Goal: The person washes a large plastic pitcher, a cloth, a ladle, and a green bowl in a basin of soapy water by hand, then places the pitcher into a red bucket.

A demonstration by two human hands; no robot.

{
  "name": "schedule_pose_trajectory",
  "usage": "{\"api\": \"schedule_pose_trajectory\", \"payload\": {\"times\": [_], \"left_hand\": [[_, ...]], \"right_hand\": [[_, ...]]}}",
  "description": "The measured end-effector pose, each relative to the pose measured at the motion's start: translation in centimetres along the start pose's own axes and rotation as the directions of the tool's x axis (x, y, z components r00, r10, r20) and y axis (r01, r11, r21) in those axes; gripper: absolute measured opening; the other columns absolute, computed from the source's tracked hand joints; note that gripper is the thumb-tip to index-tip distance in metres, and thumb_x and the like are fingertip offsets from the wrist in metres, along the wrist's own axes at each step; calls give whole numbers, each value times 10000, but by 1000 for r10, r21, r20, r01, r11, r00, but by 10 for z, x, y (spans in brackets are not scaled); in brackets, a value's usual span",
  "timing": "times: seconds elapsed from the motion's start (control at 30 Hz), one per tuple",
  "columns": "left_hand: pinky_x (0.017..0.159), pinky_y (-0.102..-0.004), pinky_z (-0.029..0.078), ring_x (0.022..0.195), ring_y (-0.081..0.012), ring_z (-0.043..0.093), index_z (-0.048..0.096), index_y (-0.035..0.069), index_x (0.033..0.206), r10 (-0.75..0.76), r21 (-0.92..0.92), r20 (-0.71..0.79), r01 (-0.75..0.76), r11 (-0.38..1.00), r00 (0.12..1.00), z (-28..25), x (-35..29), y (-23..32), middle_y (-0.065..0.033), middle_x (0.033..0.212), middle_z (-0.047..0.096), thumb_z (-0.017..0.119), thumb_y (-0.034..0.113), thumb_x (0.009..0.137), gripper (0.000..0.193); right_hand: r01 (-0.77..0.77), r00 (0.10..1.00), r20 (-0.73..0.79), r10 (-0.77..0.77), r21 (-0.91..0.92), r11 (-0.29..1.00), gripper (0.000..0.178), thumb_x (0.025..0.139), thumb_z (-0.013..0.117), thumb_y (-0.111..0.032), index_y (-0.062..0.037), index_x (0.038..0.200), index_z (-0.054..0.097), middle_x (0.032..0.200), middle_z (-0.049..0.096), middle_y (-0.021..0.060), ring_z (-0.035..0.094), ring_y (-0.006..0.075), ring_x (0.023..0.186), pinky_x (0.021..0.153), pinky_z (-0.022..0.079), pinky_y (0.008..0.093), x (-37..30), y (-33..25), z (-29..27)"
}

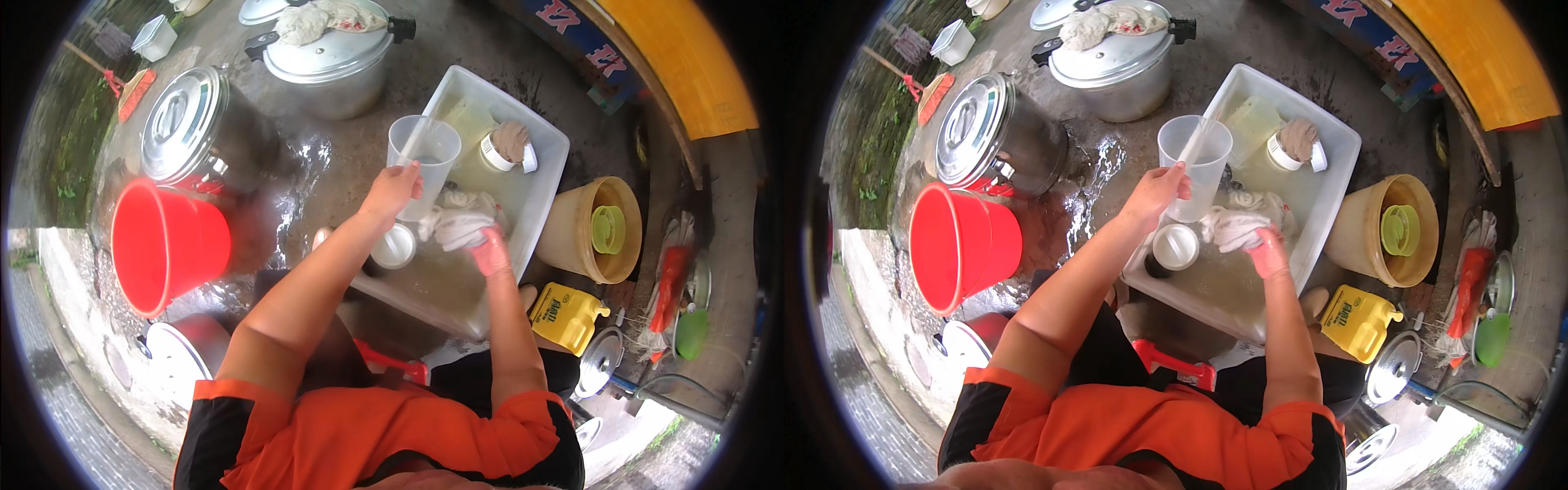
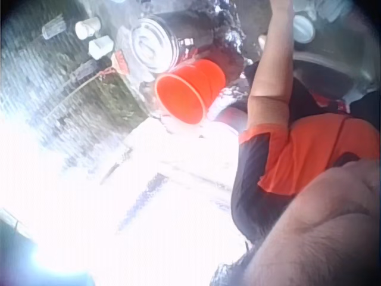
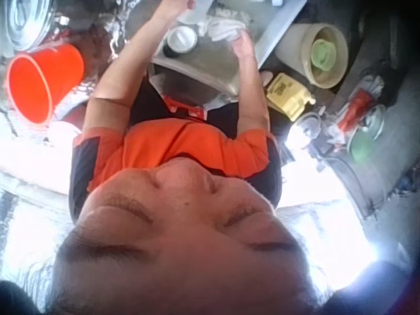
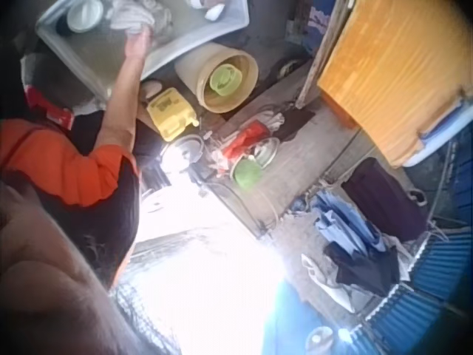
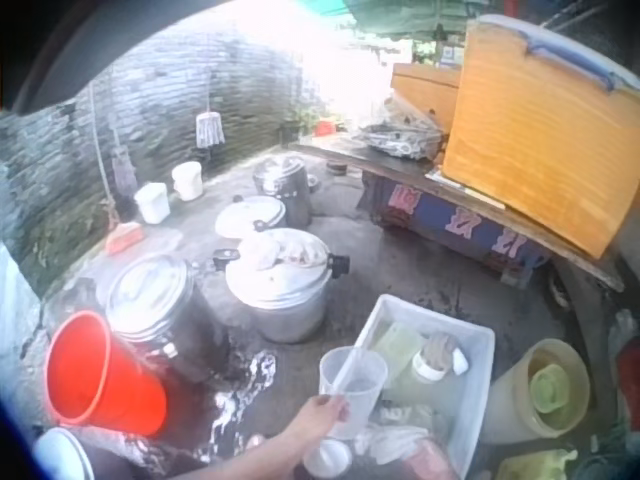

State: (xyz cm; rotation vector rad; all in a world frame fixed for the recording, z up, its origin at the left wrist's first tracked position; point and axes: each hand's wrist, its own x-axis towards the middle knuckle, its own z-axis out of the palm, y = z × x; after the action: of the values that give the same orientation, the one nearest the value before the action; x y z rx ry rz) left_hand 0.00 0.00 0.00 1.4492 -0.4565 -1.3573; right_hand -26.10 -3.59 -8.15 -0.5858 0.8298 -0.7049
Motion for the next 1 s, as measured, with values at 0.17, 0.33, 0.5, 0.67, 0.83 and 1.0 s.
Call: {"api": "schedule_pose_trajectory", "payload": {"times": [0.17,0.33,0.5,0.67,0.83,1.0], "left_hand": [[619,-283,432,625,-159,502,567,-15,829,-104,-154,-91,89,984,990,0,-22,-5,-63,702,544,504,340,908,369],[678,-330,440,717,-215,547,588,-52,937,-90,-198,-131,63,978,987,41,-7,-42,-122,830,604,552,364,868,423],[715,-371,480,855,-283,597,581,-75,1025,-95,-725,151,176,666,984,69,-39,-35,-178,965,626,505,368,890,469],[599,-379,472,655,-232,582,568,14,863,-192,-492,66,200,848,979,70,-57,-2,-105,771,597,427,339,926,360],[469,-314,262,483,-138,290,377,113,635,-152,-448,156,207,870,976,58,-73,5,8,542,310,455,344,910,368],[501,-306,264,490,-137,272,341,140,629,-185,-427,179,246,870,966,47,-68,10,30,537,260,451,354,913,372]], "right_hand": [[199,980,-50,-193,189,961,455,798,526,-210,1,1197,473,1223,527,140,498,309,1142,1017,349,475,-78,-72,106],[500,861,162,-482,-101,860,436,779,541,-145,9,1181,469,1124,568,144,535,292,1088,985,395,426,-113,-114,180],[566,811,79,-579,-356,744,354,789,648,-17,-11,1121,529,1010,597,72,567,136,888,798,469,286,-86,-67,174],[342,376,214,-902,-936,-80,335,882,547,-192,7,1143,484,1045,580,111,561,251,929,859,429,354,-29,18,101],[251,635,-424,-646,-677,692,339,915,475,-245,-45,1187,440,982,568,91,569,228,829,687,470,343,-12,8,72],[355,708,-420,-568,-484,800,193,881,531,-148,-26,1025,494,961,602,75,589,155,692,607,490,289,-14,5,56]]}}
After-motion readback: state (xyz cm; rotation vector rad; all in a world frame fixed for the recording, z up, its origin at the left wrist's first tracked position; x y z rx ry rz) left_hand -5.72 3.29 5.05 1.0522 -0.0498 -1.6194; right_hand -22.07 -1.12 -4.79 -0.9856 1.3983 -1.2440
